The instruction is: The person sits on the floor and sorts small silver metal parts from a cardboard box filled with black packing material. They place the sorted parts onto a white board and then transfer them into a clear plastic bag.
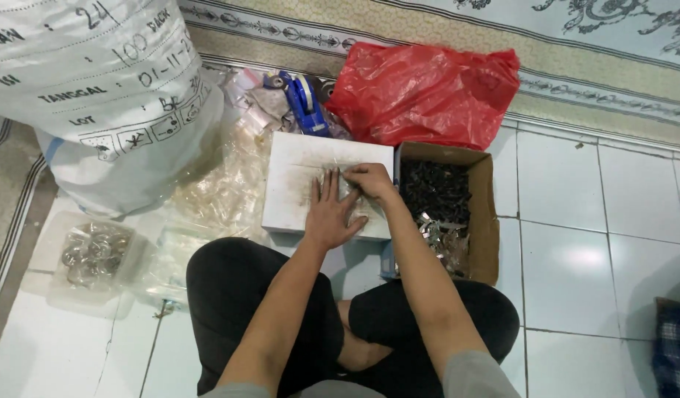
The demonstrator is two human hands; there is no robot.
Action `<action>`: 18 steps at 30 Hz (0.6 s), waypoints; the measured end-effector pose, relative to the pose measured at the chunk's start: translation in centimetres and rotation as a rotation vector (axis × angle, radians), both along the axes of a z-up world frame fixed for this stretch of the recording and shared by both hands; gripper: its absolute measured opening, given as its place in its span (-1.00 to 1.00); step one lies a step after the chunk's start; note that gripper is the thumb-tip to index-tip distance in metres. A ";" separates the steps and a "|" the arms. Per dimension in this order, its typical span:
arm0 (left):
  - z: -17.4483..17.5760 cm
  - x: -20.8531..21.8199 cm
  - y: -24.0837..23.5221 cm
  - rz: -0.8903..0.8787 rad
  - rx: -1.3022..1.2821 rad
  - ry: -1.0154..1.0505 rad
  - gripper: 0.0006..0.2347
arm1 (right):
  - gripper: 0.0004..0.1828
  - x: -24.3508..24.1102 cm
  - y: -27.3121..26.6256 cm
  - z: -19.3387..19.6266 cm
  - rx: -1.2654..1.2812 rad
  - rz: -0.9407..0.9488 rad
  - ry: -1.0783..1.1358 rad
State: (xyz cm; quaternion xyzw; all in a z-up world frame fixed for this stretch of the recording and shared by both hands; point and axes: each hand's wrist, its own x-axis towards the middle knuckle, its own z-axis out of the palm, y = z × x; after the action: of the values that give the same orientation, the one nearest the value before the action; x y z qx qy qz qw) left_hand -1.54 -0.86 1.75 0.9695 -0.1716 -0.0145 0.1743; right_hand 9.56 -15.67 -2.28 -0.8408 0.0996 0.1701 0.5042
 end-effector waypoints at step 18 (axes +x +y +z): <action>-0.6 -0.2 0.3 0.000 -0.016 -0.023 -0.38 | -0.11 1.2 0.8 5.8 -0.414 0.001 0.186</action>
State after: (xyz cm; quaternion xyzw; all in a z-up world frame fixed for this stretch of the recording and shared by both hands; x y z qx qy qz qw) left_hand -1.71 -0.55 1.10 0.9682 -0.1736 -0.0021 0.1802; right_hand 10.78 -14.86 3.51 -0.9071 0.1779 0.2229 0.3096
